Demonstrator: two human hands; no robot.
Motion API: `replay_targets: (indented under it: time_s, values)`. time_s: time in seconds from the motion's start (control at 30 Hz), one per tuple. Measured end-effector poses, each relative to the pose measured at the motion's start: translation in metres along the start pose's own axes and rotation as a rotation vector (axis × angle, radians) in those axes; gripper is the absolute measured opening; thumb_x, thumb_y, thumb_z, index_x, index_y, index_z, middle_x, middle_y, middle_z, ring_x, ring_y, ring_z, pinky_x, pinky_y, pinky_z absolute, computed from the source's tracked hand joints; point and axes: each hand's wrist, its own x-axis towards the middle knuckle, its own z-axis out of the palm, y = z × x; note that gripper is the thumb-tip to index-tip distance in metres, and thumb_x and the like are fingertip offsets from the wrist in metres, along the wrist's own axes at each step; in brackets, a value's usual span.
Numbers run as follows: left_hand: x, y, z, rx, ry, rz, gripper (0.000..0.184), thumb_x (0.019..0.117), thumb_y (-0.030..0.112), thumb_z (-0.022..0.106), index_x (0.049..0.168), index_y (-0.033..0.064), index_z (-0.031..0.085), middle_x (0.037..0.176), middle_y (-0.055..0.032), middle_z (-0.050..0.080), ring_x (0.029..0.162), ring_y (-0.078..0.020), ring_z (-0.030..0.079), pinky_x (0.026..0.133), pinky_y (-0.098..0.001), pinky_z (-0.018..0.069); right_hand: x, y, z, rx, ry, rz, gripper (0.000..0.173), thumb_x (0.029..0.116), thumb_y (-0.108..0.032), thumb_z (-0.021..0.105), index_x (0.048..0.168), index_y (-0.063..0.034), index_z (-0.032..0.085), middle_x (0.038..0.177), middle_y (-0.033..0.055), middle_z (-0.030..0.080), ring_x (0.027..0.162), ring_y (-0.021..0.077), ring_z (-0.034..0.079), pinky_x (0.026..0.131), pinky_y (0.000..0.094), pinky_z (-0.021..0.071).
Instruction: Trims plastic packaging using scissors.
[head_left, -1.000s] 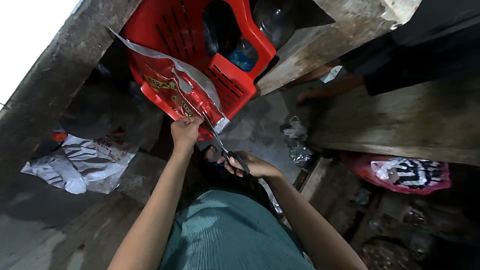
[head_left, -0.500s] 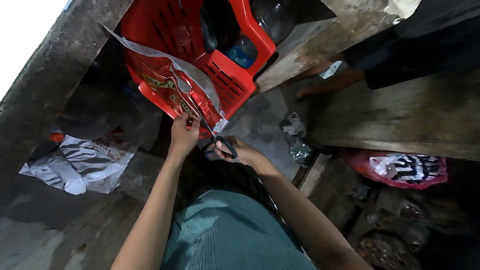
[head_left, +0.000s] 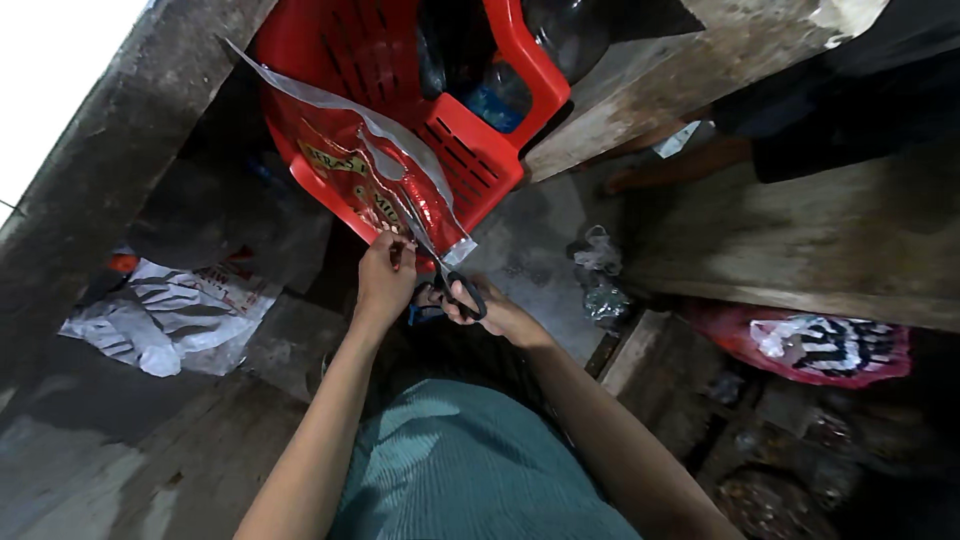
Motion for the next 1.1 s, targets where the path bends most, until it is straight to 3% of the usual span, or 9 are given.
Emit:
replay_targets:
  time_s: [0.17, 0.23, 0.3, 0.37, 0.47, 0.57, 0.8, 0.97, 1.1]
  values:
    - [-0.016, -0.027, -0.027, 0.045, 0.008, -0.086, 0.024, 0.1041, 0.021, 0.057, 0.103, 0.0001, 0.067, 0.088, -0.0102, 0.064, 0.077, -0.0185, 0.06, 0.072, -0.0396, 0.0502, 0.004, -0.01, -0.01, -0.07, -0.203, 0.102, 0.085, 0.0795, -0.083, 0.06, 0.121, -0.0097, 0.063, 0.083, -0.0071, 0.064, 0.069, 0.0024, 0.061, 0.055, 0.0156, 0.0497]
    - [-0.026, -0.043, -0.059, 0.356, 0.015, -0.22, 0.047, 0.096, 0.031, 0.072, 0.126, -0.0026, 0.059, 0.114, -0.0275, 0.065, 0.102, -0.0439, 0.064, 0.086, -0.0644, 0.0515, -0.003, -0.014, -0.016, -0.081, -0.268, 0.122, 0.091, 0.0757, -0.088, 0.058, 0.124, -0.011, 0.062, 0.084, -0.007, 0.065, 0.07, 0.0025, 0.062, 0.056, 0.0159, 0.0498]
    - [-0.027, -0.06, -0.079, 0.527, 0.017, -0.387, 0.082, 0.087, 0.029, 0.083, 0.151, -0.0007, 0.04, 0.143, -0.0397, 0.044, 0.131, -0.0616, 0.043, 0.101, -0.0809, 0.0318, -0.015, -0.016, -0.02, -0.088, -0.261, 0.172, 0.088, 0.0738, -0.087, 0.061, 0.121, -0.0127, 0.064, 0.083, -0.0078, 0.065, 0.07, 0.0019, 0.062, 0.055, 0.0153, 0.05]
    - [-0.022, -0.065, -0.083, 0.508, 0.039, -0.339, 0.069, 0.0923, 0.028, 0.077, 0.148, 0.0006, 0.047, 0.141, -0.0365, 0.049, 0.13, -0.0573, 0.047, 0.102, -0.0772, 0.0346, -0.023, -0.016, -0.025, -0.125, -0.248, 0.214, 0.086, 0.0746, -0.086, 0.062, 0.119, -0.0127, 0.064, 0.081, -0.0083, 0.064, 0.068, 0.0012, 0.062, 0.054, 0.015, 0.0493]
    - [-0.005, -0.046, -0.056, 0.108, 0.095, -0.062, 0.03, 0.1003, 0.021, 0.065, 0.122, -0.0007, 0.067, 0.114, -0.0179, 0.07, 0.105, -0.0275, 0.068, 0.095, -0.0494, 0.0529, -0.033, -0.011, -0.029, -0.188, -0.234, 0.213, 0.083, 0.0786, -0.084, 0.061, 0.119, -0.0109, 0.066, 0.079, -0.0087, 0.065, 0.064, 0.0007, 0.062, 0.053, 0.0153, 0.0503]
    - [0.009, -0.008, -0.018, -0.198, 0.095, -0.04, 0.02, 0.0983, 0.018, 0.068, 0.109, 0.0019, 0.072, 0.097, -0.0055, 0.073, 0.086, -0.0066, 0.065, 0.082, -0.0292, 0.0532, -0.041, -0.008, -0.03, -0.205, -0.229, 0.216, 0.081, 0.0804, -0.082, 0.061, 0.119, -0.0113, 0.065, 0.079, -0.0096, 0.064, 0.063, -0.0002, 0.061, 0.054, 0.015, 0.05]
    - [0.023, 0.014, 0.008, -0.202, 0.173, -0.187, 0.009, 0.092, 0.014, 0.076, 0.092, 0.0051, 0.076, 0.086, -0.002, 0.074, 0.079, -0.0049, 0.065, 0.078, -0.0291, 0.0513, -0.045, 0.0, -0.027, -0.217, -0.196, 0.181, 0.071, 0.0896, -0.073, 0.058, 0.121, -0.0103, 0.065, 0.079, -0.0092, 0.063, 0.063, -0.0002, 0.058, 0.054, 0.0157, 0.0481]
    - [0.032, 0.011, 0.012, -0.157, 0.161, -0.166, 0.02, 0.0954, 0.015, 0.07, 0.079, 0.004, 0.067, 0.068, 0.0003, 0.059, 0.063, -0.0065, 0.053, 0.064, -0.0293, 0.0449, -0.041, -0.001, -0.019, -0.193, -0.176, 0.173, 0.061, 0.0946, -0.065, 0.056, 0.121, -0.0097, 0.064, 0.081, -0.0084, 0.062, 0.065, 0.0001, 0.058, 0.055, 0.0153, 0.0481]
    - [0.027, 0.004, 0.01, -0.186, 0.067, -0.107, 0.022, 0.1041, 0.017, 0.056, 0.094, 0.0002, 0.065, 0.077, -0.0039, 0.061, 0.071, -0.009, 0.056, 0.071, -0.0308, 0.048, -0.038, -0.001, -0.017, -0.234, -0.189, 0.122, 0.06, 0.0972, -0.062, 0.053, 0.119, -0.0078, 0.065, 0.079, -0.0084, 0.063, 0.064, -0.0002, 0.058, 0.055, 0.0158, 0.0481]
